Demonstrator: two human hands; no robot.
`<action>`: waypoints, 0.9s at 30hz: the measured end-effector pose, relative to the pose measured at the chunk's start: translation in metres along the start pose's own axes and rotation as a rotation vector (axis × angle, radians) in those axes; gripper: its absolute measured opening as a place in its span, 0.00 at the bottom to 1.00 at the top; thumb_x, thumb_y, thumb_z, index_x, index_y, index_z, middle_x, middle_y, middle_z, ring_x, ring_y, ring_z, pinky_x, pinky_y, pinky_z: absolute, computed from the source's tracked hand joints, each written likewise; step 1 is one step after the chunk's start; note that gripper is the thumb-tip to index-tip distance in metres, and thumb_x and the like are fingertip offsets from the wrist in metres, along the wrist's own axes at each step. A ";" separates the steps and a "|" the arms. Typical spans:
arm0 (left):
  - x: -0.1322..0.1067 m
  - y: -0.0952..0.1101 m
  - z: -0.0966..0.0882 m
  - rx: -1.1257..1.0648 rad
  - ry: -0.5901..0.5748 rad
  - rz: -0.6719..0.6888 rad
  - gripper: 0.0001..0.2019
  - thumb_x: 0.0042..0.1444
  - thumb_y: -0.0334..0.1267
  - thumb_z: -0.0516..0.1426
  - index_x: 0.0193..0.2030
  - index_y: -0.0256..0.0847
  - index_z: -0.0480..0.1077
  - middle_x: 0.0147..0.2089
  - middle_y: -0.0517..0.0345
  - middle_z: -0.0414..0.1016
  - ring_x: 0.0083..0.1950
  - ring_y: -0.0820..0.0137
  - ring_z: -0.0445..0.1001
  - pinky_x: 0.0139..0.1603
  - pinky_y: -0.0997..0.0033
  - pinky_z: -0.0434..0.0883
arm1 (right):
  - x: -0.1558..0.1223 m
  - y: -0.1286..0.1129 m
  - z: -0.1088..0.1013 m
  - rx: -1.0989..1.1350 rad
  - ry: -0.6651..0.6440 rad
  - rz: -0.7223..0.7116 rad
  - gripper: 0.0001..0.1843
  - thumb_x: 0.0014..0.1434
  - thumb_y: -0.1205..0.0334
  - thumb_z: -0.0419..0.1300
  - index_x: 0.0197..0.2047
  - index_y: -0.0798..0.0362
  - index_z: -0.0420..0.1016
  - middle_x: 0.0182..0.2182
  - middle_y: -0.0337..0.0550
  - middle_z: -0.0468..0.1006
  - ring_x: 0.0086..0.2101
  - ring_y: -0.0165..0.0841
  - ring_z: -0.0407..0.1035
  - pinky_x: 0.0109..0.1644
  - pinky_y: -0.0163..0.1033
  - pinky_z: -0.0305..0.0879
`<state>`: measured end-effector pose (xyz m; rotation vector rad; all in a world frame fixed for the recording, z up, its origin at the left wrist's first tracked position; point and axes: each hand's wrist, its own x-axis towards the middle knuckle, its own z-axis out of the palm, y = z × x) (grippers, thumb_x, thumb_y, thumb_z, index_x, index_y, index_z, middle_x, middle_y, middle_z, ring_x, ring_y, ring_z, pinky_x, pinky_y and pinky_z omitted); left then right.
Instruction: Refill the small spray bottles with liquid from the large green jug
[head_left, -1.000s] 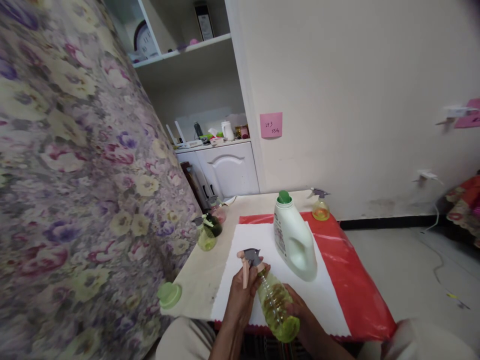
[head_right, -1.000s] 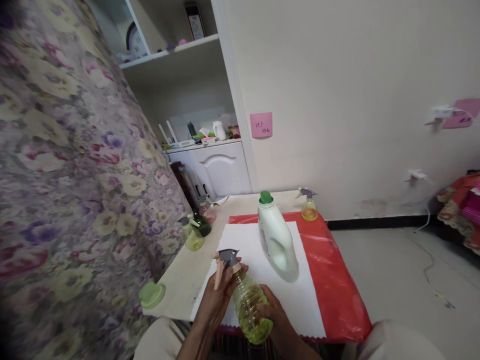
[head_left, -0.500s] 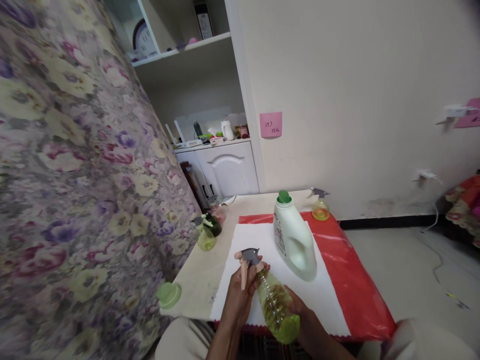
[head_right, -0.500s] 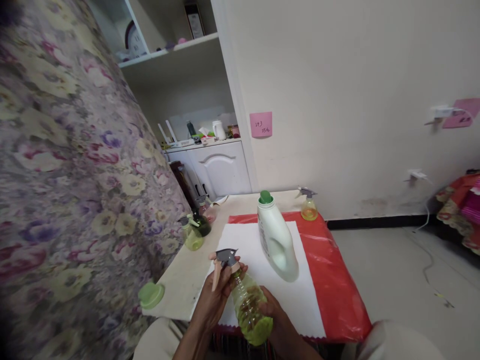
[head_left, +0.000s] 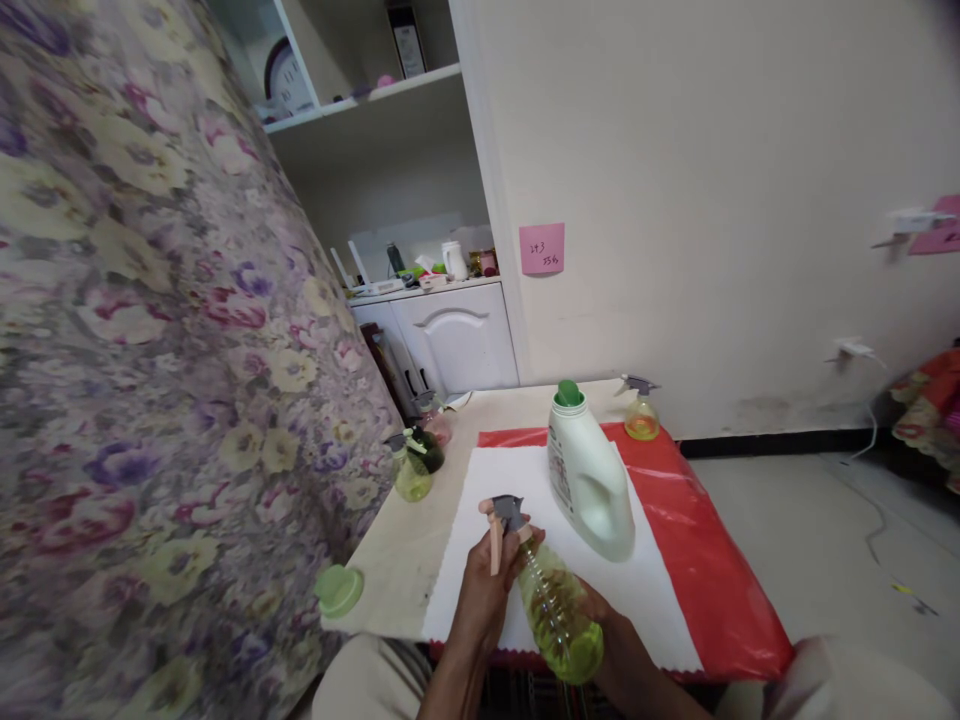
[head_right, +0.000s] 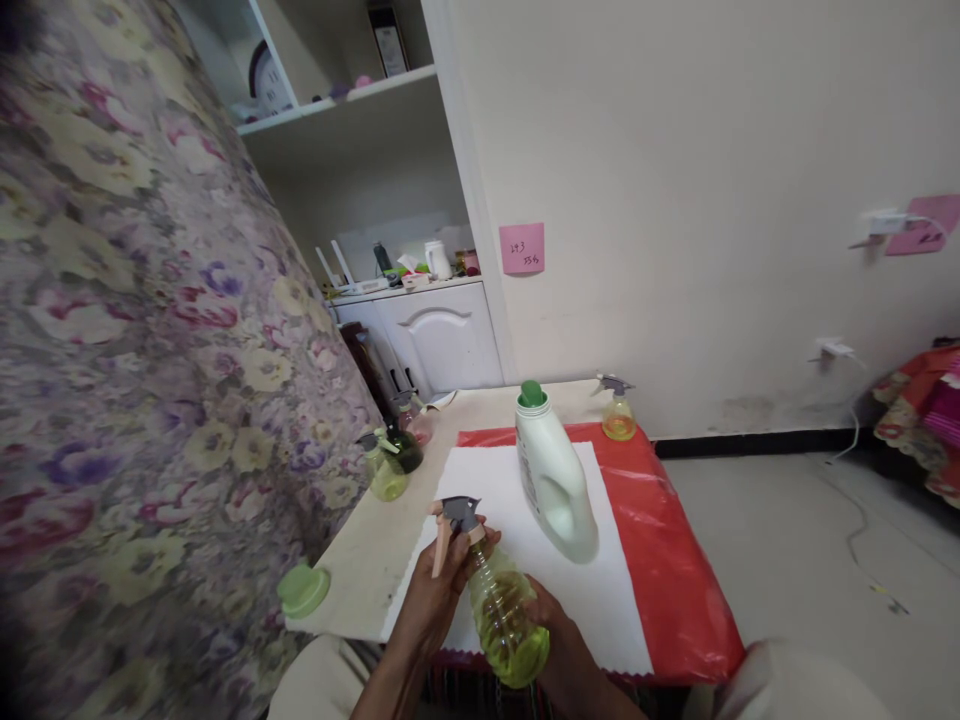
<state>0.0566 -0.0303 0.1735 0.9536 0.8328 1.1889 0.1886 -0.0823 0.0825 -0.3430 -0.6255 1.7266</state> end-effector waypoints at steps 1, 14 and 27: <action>0.000 -0.002 0.001 -0.025 0.008 0.010 0.20 0.49 0.46 0.65 0.45 0.34 0.76 0.41 0.47 0.81 0.49 0.55 0.78 0.60 0.54 0.68 | 0.000 0.001 0.000 0.023 0.005 0.002 0.20 0.52 0.51 0.62 0.47 0.51 0.76 0.38 0.48 0.80 0.37 0.42 0.73 0.44 0.48 0.69; 0.000 -0.002 -0.006 -0.021 -0.071 -0.029 0.18 0.51 0.45 0.64 0.43 0.33 0.75 0.40 0.47 0.81 0.49 0.54 0.78 0.60 0.51 0.68 | -0.004 -0.001 0.005 0.261 0.102 0.243 0.25 0.52 0.45 0.61 0.40 0.60 0.79 0.28 0.51 0.82 0.30 0.41 0.75 0.36 0.45 0.69; 0.000 -0.004 0.009 0.011 0.144 0.009 0.15 0.45 0.43 0.68 0.36 0.36 0.74 0.34 0.53 0.81 0.38 0.66 0.79 0.45 0.67 0.72 | 0.004 0.004 -0.002 -0.032 0.121 0.072 0.20 0.51 0.48 0.65 0.44 0.50 0.75 0.36 0.43 0.79 0.35 0.37 0.72 0.42 0.41 0.68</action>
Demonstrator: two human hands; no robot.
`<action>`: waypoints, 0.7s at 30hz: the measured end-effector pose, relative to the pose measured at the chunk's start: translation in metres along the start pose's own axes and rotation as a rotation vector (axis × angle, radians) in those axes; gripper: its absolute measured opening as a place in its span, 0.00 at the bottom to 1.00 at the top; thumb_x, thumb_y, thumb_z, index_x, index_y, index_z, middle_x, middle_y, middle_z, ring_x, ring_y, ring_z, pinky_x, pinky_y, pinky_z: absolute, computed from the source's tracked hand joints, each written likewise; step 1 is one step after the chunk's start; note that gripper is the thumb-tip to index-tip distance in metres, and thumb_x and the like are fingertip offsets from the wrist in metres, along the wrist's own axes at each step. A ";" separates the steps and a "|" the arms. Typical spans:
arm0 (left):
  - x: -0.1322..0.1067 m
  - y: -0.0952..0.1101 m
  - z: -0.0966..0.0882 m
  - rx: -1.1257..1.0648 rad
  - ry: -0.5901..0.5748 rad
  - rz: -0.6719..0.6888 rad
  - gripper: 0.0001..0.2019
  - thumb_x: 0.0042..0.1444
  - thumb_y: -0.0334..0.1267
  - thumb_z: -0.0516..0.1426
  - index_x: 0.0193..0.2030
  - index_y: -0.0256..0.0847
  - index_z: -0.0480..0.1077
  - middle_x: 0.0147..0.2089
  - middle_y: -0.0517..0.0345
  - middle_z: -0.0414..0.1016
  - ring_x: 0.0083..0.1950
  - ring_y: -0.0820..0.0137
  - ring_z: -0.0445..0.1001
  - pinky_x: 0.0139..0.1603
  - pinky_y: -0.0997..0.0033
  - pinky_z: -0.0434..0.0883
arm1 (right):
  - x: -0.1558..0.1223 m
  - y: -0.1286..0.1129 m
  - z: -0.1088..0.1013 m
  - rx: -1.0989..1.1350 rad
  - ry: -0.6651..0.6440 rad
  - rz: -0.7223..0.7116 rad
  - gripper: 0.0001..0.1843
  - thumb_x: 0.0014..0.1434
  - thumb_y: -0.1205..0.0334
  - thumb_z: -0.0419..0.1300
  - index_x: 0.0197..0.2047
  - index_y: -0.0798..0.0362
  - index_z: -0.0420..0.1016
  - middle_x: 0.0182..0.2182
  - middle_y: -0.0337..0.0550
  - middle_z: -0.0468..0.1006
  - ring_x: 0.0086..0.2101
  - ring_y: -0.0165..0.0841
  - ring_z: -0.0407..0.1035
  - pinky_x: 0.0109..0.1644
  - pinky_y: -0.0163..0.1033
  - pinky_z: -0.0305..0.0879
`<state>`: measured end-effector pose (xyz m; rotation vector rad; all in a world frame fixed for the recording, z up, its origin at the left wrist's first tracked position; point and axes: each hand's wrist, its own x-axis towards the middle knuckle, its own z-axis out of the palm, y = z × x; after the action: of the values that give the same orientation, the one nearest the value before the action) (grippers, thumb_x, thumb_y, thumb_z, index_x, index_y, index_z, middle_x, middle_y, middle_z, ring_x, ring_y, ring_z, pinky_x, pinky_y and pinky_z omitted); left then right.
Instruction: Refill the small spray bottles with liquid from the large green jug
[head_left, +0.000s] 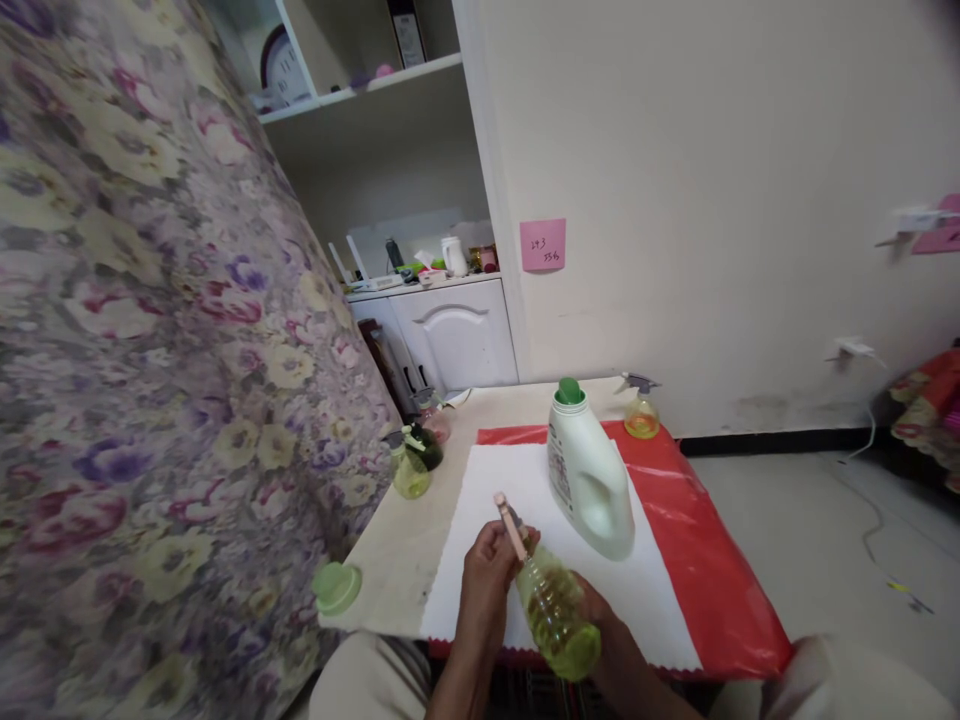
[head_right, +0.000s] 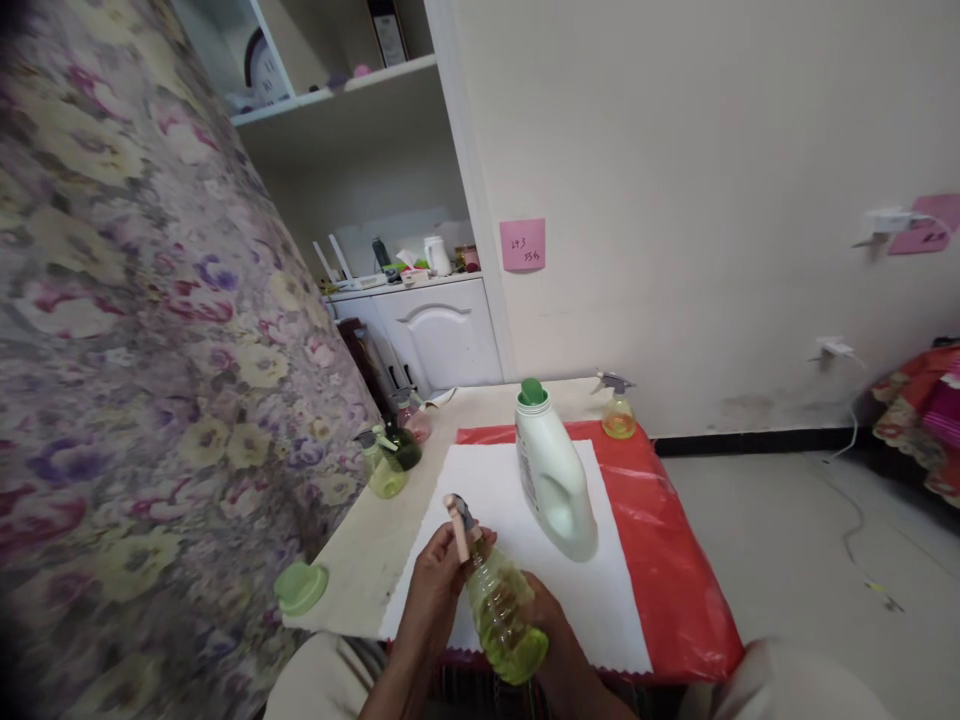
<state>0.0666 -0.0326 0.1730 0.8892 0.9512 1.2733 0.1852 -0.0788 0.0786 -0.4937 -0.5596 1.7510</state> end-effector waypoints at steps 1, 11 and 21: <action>0.000 -0.001 0.000 0.010 0.012 0.008 0.14 0.45 0.42 0.68 0.33 0.36 0.73 0.32 0.55 0.81 0.35 0.68 0.78 0.41 0.70 0.71 | 0.000 0.000 -0.002 -0.084 0.014 -0.057 0.23 0.49 0.48 0.66 0.46 0.50 0.74 0.38 0.43 0.79 0.37 0.38 0.72 0.43 0.42 0.68; 0.001 -0.012 0.002 -0.160 0.033 0.011 0.13 0.42 0.37 0.69 0.29 0.37 0.69 0.32 0.58 0.80 0.30 0.74 0.74 0.34 0.75 0.67 | -0.009 0.009 -0.011 -0.689 0.224 -0.453 0.30 0.50 0.51 0.64 0.56 0.50 0.67 0.50 0.49 0.76 0.49 0.47 0.70 0.53 0.47 0.67; 0.006 -0.016 -0.001 -0.273 0.013 -0.056 0.13 0.41 0.36 0.70 0.30 0.37 0.72 0.33 0.55 0.80 0.37 0.69 0.78 0.41 0.73 0.72 | -0.007 0.001 -0.009 -0.566 0.196 -0.359 0.29 0.49 0.49 0.65 0.52 0.51 0.71 0.47 0.48 0.78 0.47 0.46 0.71 0.51 0.47 0.68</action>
<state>0.0716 -0.0276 0.1576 0.6377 0.7838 1.3251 0.1913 -0.0845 0.0714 -0.8875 -0.9444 1.1742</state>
